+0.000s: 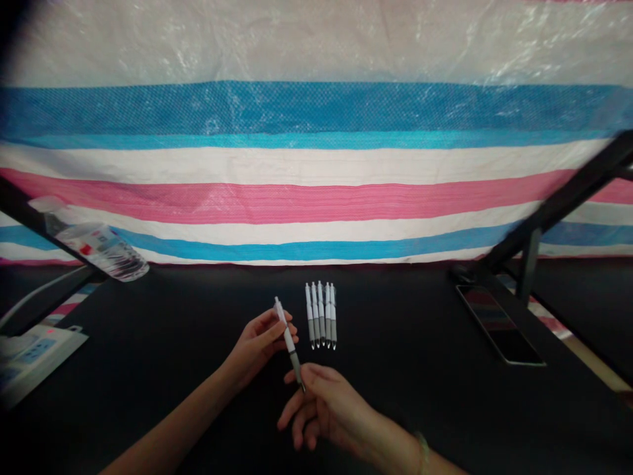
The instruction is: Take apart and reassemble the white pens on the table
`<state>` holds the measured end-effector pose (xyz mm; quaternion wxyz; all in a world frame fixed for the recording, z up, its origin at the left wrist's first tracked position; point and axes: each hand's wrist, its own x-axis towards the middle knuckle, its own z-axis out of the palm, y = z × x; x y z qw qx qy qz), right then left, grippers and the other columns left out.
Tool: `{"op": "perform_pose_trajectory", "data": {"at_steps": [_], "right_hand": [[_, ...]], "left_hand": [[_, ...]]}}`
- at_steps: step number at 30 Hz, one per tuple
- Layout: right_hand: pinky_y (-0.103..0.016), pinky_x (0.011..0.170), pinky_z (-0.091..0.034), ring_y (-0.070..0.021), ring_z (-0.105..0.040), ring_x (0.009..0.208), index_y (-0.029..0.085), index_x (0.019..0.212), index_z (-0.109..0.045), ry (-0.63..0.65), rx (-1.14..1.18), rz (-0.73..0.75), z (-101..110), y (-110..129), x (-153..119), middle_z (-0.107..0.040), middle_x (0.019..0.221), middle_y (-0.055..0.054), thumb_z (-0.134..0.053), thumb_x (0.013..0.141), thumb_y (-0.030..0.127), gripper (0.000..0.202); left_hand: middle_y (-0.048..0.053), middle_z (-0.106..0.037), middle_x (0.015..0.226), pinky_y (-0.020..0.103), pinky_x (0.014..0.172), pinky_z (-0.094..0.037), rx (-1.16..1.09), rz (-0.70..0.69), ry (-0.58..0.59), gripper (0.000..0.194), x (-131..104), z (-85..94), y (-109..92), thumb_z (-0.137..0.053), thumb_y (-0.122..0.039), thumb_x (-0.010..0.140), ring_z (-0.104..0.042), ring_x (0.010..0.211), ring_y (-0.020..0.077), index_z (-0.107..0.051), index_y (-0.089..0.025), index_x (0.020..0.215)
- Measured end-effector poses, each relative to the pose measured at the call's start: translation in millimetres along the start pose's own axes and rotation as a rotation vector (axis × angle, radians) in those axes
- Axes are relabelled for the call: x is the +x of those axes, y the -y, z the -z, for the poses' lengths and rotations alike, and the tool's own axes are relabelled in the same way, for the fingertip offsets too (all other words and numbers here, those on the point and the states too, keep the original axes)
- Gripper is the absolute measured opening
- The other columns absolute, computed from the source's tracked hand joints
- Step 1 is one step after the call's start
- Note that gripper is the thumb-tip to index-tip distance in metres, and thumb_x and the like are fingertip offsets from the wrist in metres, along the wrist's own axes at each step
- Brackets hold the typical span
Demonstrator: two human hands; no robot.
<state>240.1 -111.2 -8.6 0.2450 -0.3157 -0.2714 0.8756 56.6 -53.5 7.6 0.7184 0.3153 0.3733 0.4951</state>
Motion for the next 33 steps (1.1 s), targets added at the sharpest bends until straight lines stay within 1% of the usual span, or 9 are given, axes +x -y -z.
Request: {"op": "perform_pose_trajectory", "data": {"at_steps": [3,5,9,13,15,19,22,27,33], "right_hand": [[-0.013,0.034,-0.024,-0.0088,-0.056,0.038,0.020,0.089,-0.046,-0.031,-0.044,0.014,-0.9,2.1,-0.6,-0.070,0.061,-0.001,-0.076,0.077,0.056,0.048],[-0.014,0.033,-0.020,-0.0067,-0.050,0.034,0.018,0.087,-0.049,-0.035,-0.042,0.008,-1.0,3.0,-0.5,-0.067,0.057,0.000,-0.075,0.077,0.057,0.047],[-0.017,0.033,-0.023,-0.0083,-0.049,0.035,0.013,0.099,-0.056,-0.030,-0.005,0.013,-2.0,3.4,-0.2,-0.068,0.060,-0.004,-0.066,0.080,0.065,0.056],[-0.016,0.034,-0.018,-0.0065,-0.043,0.034,0.020,0.088,-0.048,-0.069,-0.054,0.011,-1.3,2.5,-0.6,-0.064,0.055,0.002,-0.074,0.077,0.059,0.048],[-0.016,0.035,-0.019,-0.0059,-0.041,0.033,0.019,0.085,-0.050,-0.065,-0.049,0.000,0.0,1.9,-0.2,-0.060,0.052,0.004,-0.075,0.077,0.058,0.047],[-0.018,0.036,-0.023,-0.0075,-0.045,0.038,0.012,0.094,-0.060,-0.046,0.010,0.024,0.3,1.7,0.2,-0.063,0.058,-0.001,-0.067,0.082,0.062,0.051],[-0.017,0.037,-0.024,-0.0070,-0.048,0.041,0.014,0.098,-0.060,-0.067,-0.007,0.044,-1.3,2.2,-0.7,-0.066,0.064,-0.001,-0.071,0.081,0.058,0.048],[-0.017,0.035,-0.020,-0.0058,-0.039,0.035,0.015,0.084,-0.058,-0.059,-0.045,-0.003,0.3,1.2,-0.1,-0.060,0.050,0.001,-0.071,0.078,0.063,0.050],[-0.018,0.036,-0.015,-0.0054,-0.033,0.032,0.016,0.080,-0.056,-0.003,-0.013,-0.037,7.8,-3.2,4.3,-0.051,0.041,0.004,-0.074,0.072,0.064,0.052]], "left_hand": [[0.006,-0.075,0.079,0.029,0.071,-0.059,-0.005,0.007,0.008,0.031,-0.2,-0.2,0.6,-0.086,-0.033,0.073,-0.073,0.071,0.0178,-0.070,-0.013,0.091],[0.006,-0.075,0.079,0.029,0.071,-0.059,-0.010,0.010,0.012,0.032,-0.6,-0.3,0.7,-0.086,-0.033,0.073,-0.073,0.071,0.0177,-0.070,-0.013,0.092],[0.006,-0.075,0.079,0.027,0.070,-0.058,0.001,-0.003,0.000,0.033,-0.8,0.0,0.4,-0.087,-0.034,0.073,-0.073,0.071,0.0175,-0.070,-0.013,0.092],[0.006,-0.075,0.080,0.028,0.070,-0.058,0.009,0.001,-0.007,0.033,-0.5,-0.2,0.4,-0.086,-0.034,0.073,-0.073,0.071,0.0178,-0.070,-0.014,0.093],[0.006,-0.075,0.080,0.028,0.071,-0.058,0.002,0.000,-0.004,0.032,-0.6,-0.4,0.5,-0.086,-0.033,0.073,-0.072,0.071,0.0176,-0.070,-0.014,0.093],[0.006,-0.074,0.079,0.028,0.070,-0.058,0.003,-0.006,0.001,0.031,-1.5,-0.6,-0.1,-0.085,-0.033,0.074,-0.072,0.071,0.0176,-0.070,-0.014,0.093],[0.007,-0.074,0.080,0.028,0.070,-0.058,0.007,-0.009,0.000,0.031,-2.2,-1.4,-0.8,-0.086,-0.033,0.074,-0.072,0.072,0.0182,-0.071,-0.014,0.093],[0.007,-0.074,0.079,0.030,0.073,-0.058,-0.037,0.004,0.032,0.031,-2.6,-3.1,0.1,-0.087,-0.031,0.073,-0.072,0.073,0.0186,-0.071,-0.013,0.093],[0.004,-0.073,0.075,0.028,0.072,-0.057,-0.140,0.013,0.089,0.028,-2.0,-2.6,4.5,-0.088,-0.028,0.071,-0.070,0.069,0.0161,-0.071,-0.014,0.088]]}}
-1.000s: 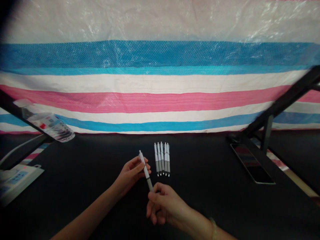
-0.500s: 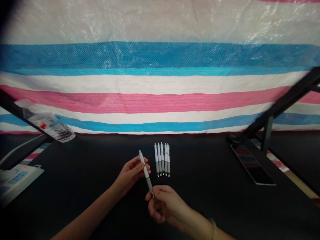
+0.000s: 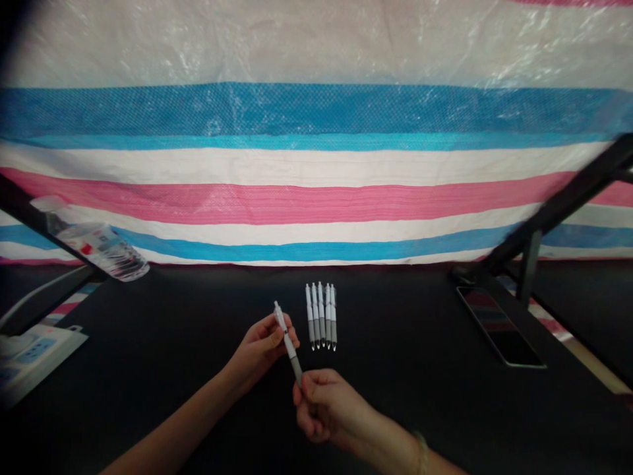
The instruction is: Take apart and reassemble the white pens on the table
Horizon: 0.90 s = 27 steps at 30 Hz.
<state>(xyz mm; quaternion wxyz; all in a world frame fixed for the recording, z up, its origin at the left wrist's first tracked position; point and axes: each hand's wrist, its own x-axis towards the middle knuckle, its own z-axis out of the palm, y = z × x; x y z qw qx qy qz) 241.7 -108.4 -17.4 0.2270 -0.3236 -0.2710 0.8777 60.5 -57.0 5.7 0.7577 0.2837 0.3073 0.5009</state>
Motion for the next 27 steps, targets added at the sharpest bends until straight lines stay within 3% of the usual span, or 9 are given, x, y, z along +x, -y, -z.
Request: {"op": "perform_pose_trajectory", "data": {"at_steps": [4,6,9,12,16,19,22,27], "right_hand": [[-0.018,0.037,-0.019,-0.0051,-0.036,0.034,0.013,0.081,-0.060,-0.004,0.006,0.018,-2,3,-3,-0.052,0.043,0.004,-0.074,0.075,0.061,0.050],[-0.017,0.038,-0.027,-0.0069,-0.046,0.039,0.011,0.087,-0.064,-0.018,0.019,0.051,-7,8,-6,-0.060,0.053,-0.001,-0.072,0.080,0.057,0.048],[-0.020,0.050,-0.045,-0.0139,-0.065,0.063,0.007,0.103,-0.069,0.004,0.047,0.089,-14,14,-10,-0.071,0.081,-0.011,-0.070,0.084,0.051,0.048],[-0.025,0.059,-0.052,-0.0178,-0.069,0.074,0.008,0.109,-0.069,0.029,0.012,0.095,-17,17,-11,-0.070,0.097,-0.015,-0.071,0.083,0.043,0.044],[-0.024,0.049,-0.048,-0.0156,-0.064,0.063,0.011,0.100,-0.069,-0.034,-0.239,0.152,-11,17,-9,-0.067,0.087,-0.009,-0.068,0.081,0.037,0.033],[-0.020,0.044,-0.040,-0.0115,-0.055,0.055,0.014,0.090,-0.069,-0.190,-0.563,0.275,-9,20,-10,-0.064,0.078,-0.003,-0.057,0.084,0.028,0.019],[-0.021,0.049,-0.037,-0.0108,-0.051,0.056,0.016,0.088,-0.071,-0.320,-0.840,0.412,-9,23,-13,-0.064,0.072,-0.001,-0.050,0.086,0.017,0.022],[-0.026,0.062,-0.041,-0.0153,-0.060,0.066,0.017,0.085,-0.072,-0.318,-1.003,0.519,-12,25,-15,-0.067,0.072,-0.001,-0.049,0.088,0.014,0.023]], "left_hand": [[0.004,-0.072,0.074,0.028,0.071,-0.056,-0.008,-0.014,-0.010,0.029,0,-0.6,-1,-0.089,-0.028,0.069,-0.070,0.068,0.0164,-0.070,-0.014,0.086],[0.005,-0.072,0.076,0.028,0.071,-0.056,0.030,-0.025,-0.043,0.031,-1,-2.5,-4,-0.088,-0.030,0.070,-0.070,0.070,0.0169,-0.071,-0.013,0.090],[0.006,-0.074,0.080,0.028,0.069,-0.055,0.138,-0.052,-0.084,0.052,-4,-6.6,-10,-0.085,-0.032,0.075,-0.070,0.068,0.0169,-0.065,-0.017,0.120],[0.004,-0.075,0.080,0.028,0.066,-0.054,0.212,-0.084,-0.107,0.077,-6,-9.3,-14,-0.083,-0.033,0.077,-0.069,0.066,0.0171,-0.045,-0.024,0.143],[0.006,-0.075,0.082,0.030,0.065,-0.055,0.255,-0.117,-0.095,0.067,-6,-7.1,-17,-0.083,-0.033,0.076,-0.071,0.066,0.0195,-0.051,-0.023,0.134],[0.007,-0.076,0.083,0.031,0.064,-0.056,0.262,-0.128,-0.108,0.060,-5,-5.2,-17,-0.084,-0.032,0.074,-0.072,0.067,0.0214,-0.055,-0.021,0.126],[0.007,-0.076,0.083,0.030,0.064,-0.056,0.248,-0.123,-0.135,0.061,-5,-6.5,-18,-0.084,-0.031,0.075,-0.072,0.066,0.0201,-0.054,-0.020,0.127],[0.006,-0.076,0.084,0.028,0.064,-0.055,0.238,-0.142,-0.171,0.070,-5,-8.7,-19,-0.083,-0.032,0.075,-0.070,0.066,0.0177,-0.048,-0.022,0.136]]}}
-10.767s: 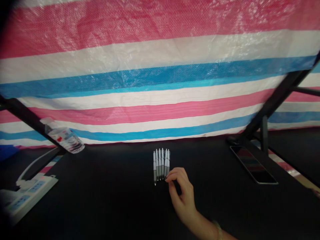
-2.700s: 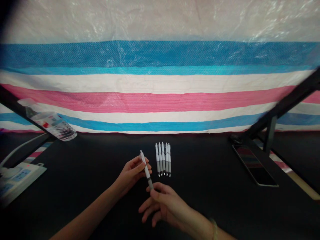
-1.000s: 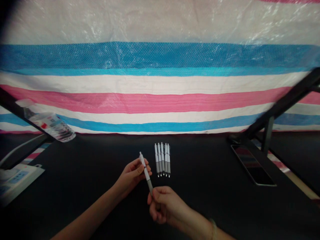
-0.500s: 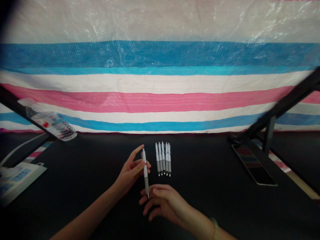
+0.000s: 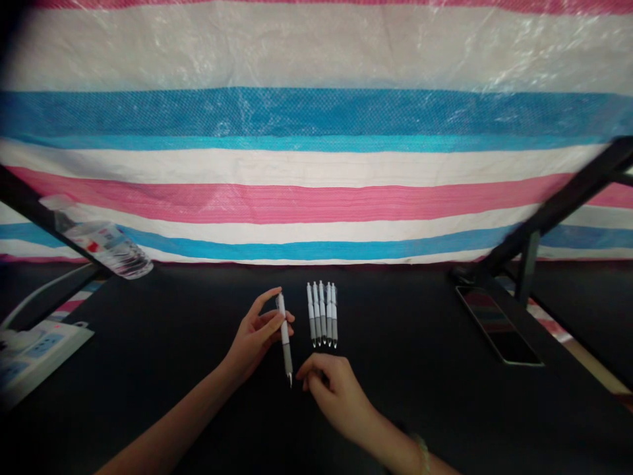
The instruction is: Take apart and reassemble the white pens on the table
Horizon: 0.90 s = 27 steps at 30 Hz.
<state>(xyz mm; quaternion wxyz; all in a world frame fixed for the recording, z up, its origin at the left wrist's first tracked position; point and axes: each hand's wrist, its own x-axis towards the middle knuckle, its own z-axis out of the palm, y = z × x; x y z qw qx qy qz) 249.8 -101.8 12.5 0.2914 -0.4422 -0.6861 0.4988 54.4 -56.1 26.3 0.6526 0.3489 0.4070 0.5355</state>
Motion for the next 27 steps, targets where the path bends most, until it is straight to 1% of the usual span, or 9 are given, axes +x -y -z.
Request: {"op": "perform_pose_trajectory", "data": {"at_steps": [4,8,10,13,16,19,23,25,27], "right_hand": [[-0.025,0.062,-0.041,-0.0153,-0.060,0.066,0.018,0.084,-0.072,-0.007,-0.010,0.011,-0.7,0.5,0.5,-0.066,0.071,-0.001,-0.050,0.090,0.016,0.023],[-0.025,0.061,-0.040,-0.0153,-0.059,0.065,0.018,0.085,-0.072,-0.020,-0.013,0.008,-1.4,-0.2,0.7,-0.066,0.070,-0.001,-0.050,0.089,0.015,0.023],[-0.025,0.061,-0.040,-0.0152,-0.059,0.064,0.017,0.085,-0.072,-0.013,-0.019,0.006,-1.5,-0.4,0.7,-0.066,0.070,-0.001,-0.050,0.088,0.014,0.022],[-0.025,0.061,-0.041,-0.0154,-0.060,0.065,0.017,0.084,-0.072,-0.003,-0.020,0.009,-1.2,-0.1,0.9,-0.067,0.070,-0.002,-0.049,0.088,0.014,0.023],[-0.026,0.062,-0.042,-0.0158,-0.061,0.065,0.016,0.084,-0.071,-0.001,-0.019,0.015,-0.7,0.3,1.3,-0.067,0.071,-0.002,-0.049,0.088,0.014,0.023],[-0.026,0.062,-0.043,-0.0156,-0.061,0.065,0.017,0.084,-0.071,-0.001,-0.027,0.019,-0.8,0.5,1.1,-0.067,0.071,-0.002,-0.049,0.088,0.013,0.023],[-0.025,0.061,-0.043,-0.0152,-0.061,0.066,0.018,0.084,-0.071,-0.002,-0.054,0.023,-2.5,1.4,-0.7,-0.067,0.071,-0.001,-0.049,0.089,0.011,0.024],[-0.025,0.061,-0.044,-0.0151,-0.062,0.066,0.018,0.085,-0.070,-0.018,-0.107,0.062,-2.1,1.8,-1.6,-0.067,0.073,-0.001,-0.048,0.089,0.010,0.023],[-0.027,0.065,-0.047,-0.0170,-0.063,0.072,0.019,0.089,-0.068,-0.072,-0.228,0.167,0.8,1.8,-1.4,-0.068,0.078,-0.003,-0.047,0.089,0.008,0.023]], "left_hand": [[0.007,-0.077,0.083,0.031,0.065,-0.056,0.012,-0.003,-0.024,0.064,0.7,0.5,0.7,-0.086,-0.035,0.071,-0.072,0.066,0.0200,-0.055,-0.020,0.126],[0.004,-0.076,0.082,0.029,0.066,-0.056,-0.022,-0.020,-0.061,0.073,0.4,-0.3,-0.4,-0.086,-0.035,0.071,-0.071,0.066,0.0183,-0.050,-0.023,0.133],[0.004,-0.076,0.082,0.030,0.067,-0.056,-0.013,-0.021,-0.044,0.071,-0.1,-0.2,-0.9,-0.086,-0.034,0.072,-0.071,0.066,0.0185,-0.050,-0.023,0.132],[0.006,-0.076,0.082,0.031,0.064,-0.056,0.031,-0.006,0.004,0.061,-1.0,0.5,-0.4,-0.084,-0.033,0.074,-0.071,0.065,0.0198,-0.053,-0.020,0.124],[0.006,-0.076,0.083,0.028,0.063,-0.055,0.041,0.005,0.032,0.060,-1.6,0.7,0.4,-0.082,-0.031,0.077,-0.071,0.066,0.0183,-0.051,-0.021,0.127],[0.005,-0.076,0.084,0.028,0.064,-0.055,0.046,0.009,0.031,0.062,-1.4,0.3,0.0,-0.081,-0.030,0.078,-0.071,0.066,0.0178,-0.049,-0.021,0.130],[0.008,-0.077,0.084,0.031,0.066,-0.057,0.053,-0.011,-0.015,0.059,-0.3,0.8,-2.0,-0.083,-0.031,0.075,-0.072,0.067,0.0198,-0.052,-0.019,0.125],[0.008,-0.078,0.085,0.032,0.068,-0.058,0.053,-0.021,-0.046,0.062,0.8,1.2,-3.3,-0.084,-0.033,0.073,-0.072,0.067,0.0199,-0.053,-0.019,0.124],[0.007,-0.078,0.085,0.032,0.068,-0.058,0.082,-0.025,-0.071,0.068,2.8,1.5,-4.9,-0.084,-0.036,0.072,-0.073,0.068,0.0203,-0.051,-0.019,0.128]]}}
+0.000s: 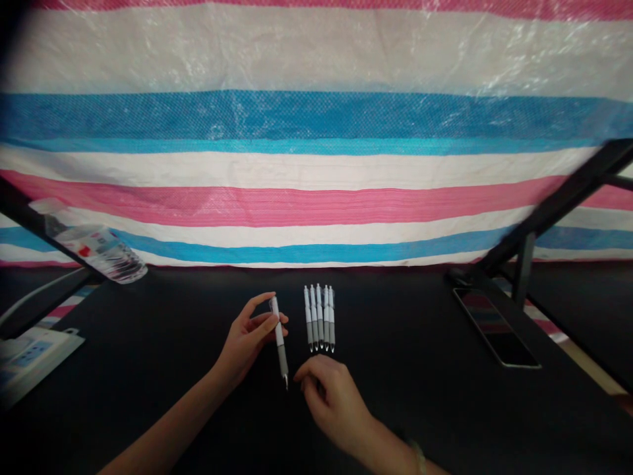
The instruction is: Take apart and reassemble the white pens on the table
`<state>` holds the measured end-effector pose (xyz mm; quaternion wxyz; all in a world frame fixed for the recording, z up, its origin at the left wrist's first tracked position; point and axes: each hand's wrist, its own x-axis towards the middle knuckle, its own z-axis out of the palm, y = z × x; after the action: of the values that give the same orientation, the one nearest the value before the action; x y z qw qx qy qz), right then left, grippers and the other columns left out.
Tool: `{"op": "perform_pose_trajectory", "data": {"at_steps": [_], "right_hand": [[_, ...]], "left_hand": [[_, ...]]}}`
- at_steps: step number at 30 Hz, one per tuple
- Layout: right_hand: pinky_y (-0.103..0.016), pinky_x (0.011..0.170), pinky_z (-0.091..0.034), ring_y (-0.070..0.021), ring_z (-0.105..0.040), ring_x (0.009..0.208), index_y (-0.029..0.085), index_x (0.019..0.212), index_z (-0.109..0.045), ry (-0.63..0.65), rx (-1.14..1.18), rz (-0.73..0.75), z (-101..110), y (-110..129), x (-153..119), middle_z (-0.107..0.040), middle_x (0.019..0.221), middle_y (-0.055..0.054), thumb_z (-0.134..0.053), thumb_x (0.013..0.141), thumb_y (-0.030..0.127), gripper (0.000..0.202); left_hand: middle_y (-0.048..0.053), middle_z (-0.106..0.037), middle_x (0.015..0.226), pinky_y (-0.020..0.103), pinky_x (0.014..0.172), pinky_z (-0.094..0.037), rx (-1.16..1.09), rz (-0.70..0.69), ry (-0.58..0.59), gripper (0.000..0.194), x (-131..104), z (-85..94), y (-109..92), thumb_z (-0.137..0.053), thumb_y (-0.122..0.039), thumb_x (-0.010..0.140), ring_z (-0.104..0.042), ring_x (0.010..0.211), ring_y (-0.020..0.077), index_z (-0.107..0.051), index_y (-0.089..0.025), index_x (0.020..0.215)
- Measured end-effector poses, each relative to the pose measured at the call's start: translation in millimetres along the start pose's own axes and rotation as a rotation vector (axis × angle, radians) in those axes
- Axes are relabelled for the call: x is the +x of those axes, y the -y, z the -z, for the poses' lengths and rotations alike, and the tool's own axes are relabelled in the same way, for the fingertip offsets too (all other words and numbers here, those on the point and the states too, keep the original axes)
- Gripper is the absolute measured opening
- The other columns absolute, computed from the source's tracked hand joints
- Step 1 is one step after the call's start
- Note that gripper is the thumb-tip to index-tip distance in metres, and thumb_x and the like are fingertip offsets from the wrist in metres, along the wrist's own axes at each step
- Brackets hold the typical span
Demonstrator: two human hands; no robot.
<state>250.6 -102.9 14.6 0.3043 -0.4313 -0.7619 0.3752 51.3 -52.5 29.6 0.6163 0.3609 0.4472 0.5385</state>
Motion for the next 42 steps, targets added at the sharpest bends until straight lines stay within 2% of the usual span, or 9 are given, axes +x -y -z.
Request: {"op": "perform_pose_trajectory", "data": {"at_steps": [7,11,18,23,26,30,36,39,42], "right_hand": [[-0.049,0.106,-0.043,-0.0318,-0.050,0.131,0.015,0.130,-0.058,0.002,-0.648,0.400,13,-13,11,-0.066,0.129,-0.012,-0.050,0.091,0.005,0.041],[-0.051,0.102,-0.047,-0.0333,-0.057,0.123,0.014,0.122,-0.063,-0.024,-0.847,0.498,5,-19,14,-0.069,0.125,-0.010,-0.056,0.095,0.010,0.029],[-0.044,0.092,-0.051,-0.0286,-0.063,0.106,0.014,0.110,-0.066,-0.026,-0.928,0.519,1,-16,18,-0.072,0.104,-0.009,-0.062,0.094,0.012,0.017],[-0.038,0.082,-0.052,-0.0229,-0.062,0.088,0.015,0.093,-0.065,0.060,-0.926,0.547,7,-14,20,-0.067,0.086,-0.005,-0.062,0.094,0.013,0.004],[-0.039,0.087,-0.051,-0.0233,-0.062,0.094,0.016,0.092,-0.065,0.042,-0.921,0.575,9,-15,20,-0.068,0.092,-0.006,-0.062,0.095,0.013,0.005],[-0.042,0.098,-0.048,-0.0262,-0.060,0.110,0.016,0.093,-0.065,-0.009,-0.924,0.573,8,-19,21,-0.070,0.102,-0.008,-0.063,0.095,0.015,0.003],[-0.040,0.093,-0.051,-0.0247,-0.062,0.102,0.016,0.092,-0.065,0.035,-0.902,0.606,10,-20,21,-0.070,0.093,-0.007,-0.058,0.097,0.014,0.008],[-0.040,0.089,-0.053,-0.0228,-0.062,0.097,0.016,0.098,-0.065,-0.017,-0.770,0.656,15,-15,19,-0.071,0.095,-0.007,-0.052,0.100,0.014,0.013],[-0.037,0.084,-0.054,-0.0213,-0.062,0.098,0.017,0.110,-0.064,-0.200,-0.509,0.645,23,-9,14,-0.070,0.103,-0.009,-0.052,0.099,0.010,0.018]], "left_hand": [[0.002,-0.073,0.079,0.033,0.064,-0.060,0.440,-0.069,0.145,0.059,28,1.9,-6,-0.074,-0.033,0.077,-0.073,0.067,0.0217,-0.050,-0.020,0.130],[0.001,-0.069,0.088,0.028,0.061,-0.056,0.894,-0.280,0.135,0.049,59,-1.0,-6,-0.070,-0.024,0.076,-0.068,0.061,0.0157,-0.059,-0.021,0.123],[0.001,-0.065,0.082,0.027,0.061,-0.051,0.995,-0.296,0.095,0.050,86,-7.7,6,-0.074,-0.018,0.070,-0.063,0.061,0.0160,-0.065,-0.016,0.120],[0.001,-0.065,0.080,0.027,0.055,-0.050,0.995,-0.232,0.144,0.051,59,0.1,5,-0.067,-0.028,0.079,-0.063,0.052,0.0149,-0.060,-0.012,0.127],[0.001,-0.066,0.085,0.027,0.054,-0.051,0.993,-0.180,0.243,0.045,32,7.1,2,-0.062,-0.030,0.082,-0.064,0.052,0.0140,-0.061,-0.015,0.125],[0.004,-0.064,0.095,0.026,0.059,-0.052,1.034,-0.297,0.334,0.032,-3,13.4,1,-0.058,-0.021,0.084,-0.064,0.063,0.0133,-0.067,-0.021,0.114],[0.004,-0.064,0.096,0.024,0.059,-0.052,0.924,-0.339,0.388,0.026,-29,11.4,9,-0.055,-0.017,0.087,-0.063,0.065,0.0123,-0.068,-0.022,0.109],[0.003,-0.066,0.094,0.024,0.060,-0.052,0.858,-0.396,0.354,0.023,-31,10.0,10,-0.054,-0.017,0.089,-0.063,0.067,0.0128,-0.068,-0.022,0.106],[0.003,-0.066,0.090,0.025,0.061,-0.052,0.792,-0.400,0.269,0.021,-30,11.6,7,-0.055,-0.019,0.089,-0.064,0.068,0.0141,-0.068,-0.022,0.105]]}}
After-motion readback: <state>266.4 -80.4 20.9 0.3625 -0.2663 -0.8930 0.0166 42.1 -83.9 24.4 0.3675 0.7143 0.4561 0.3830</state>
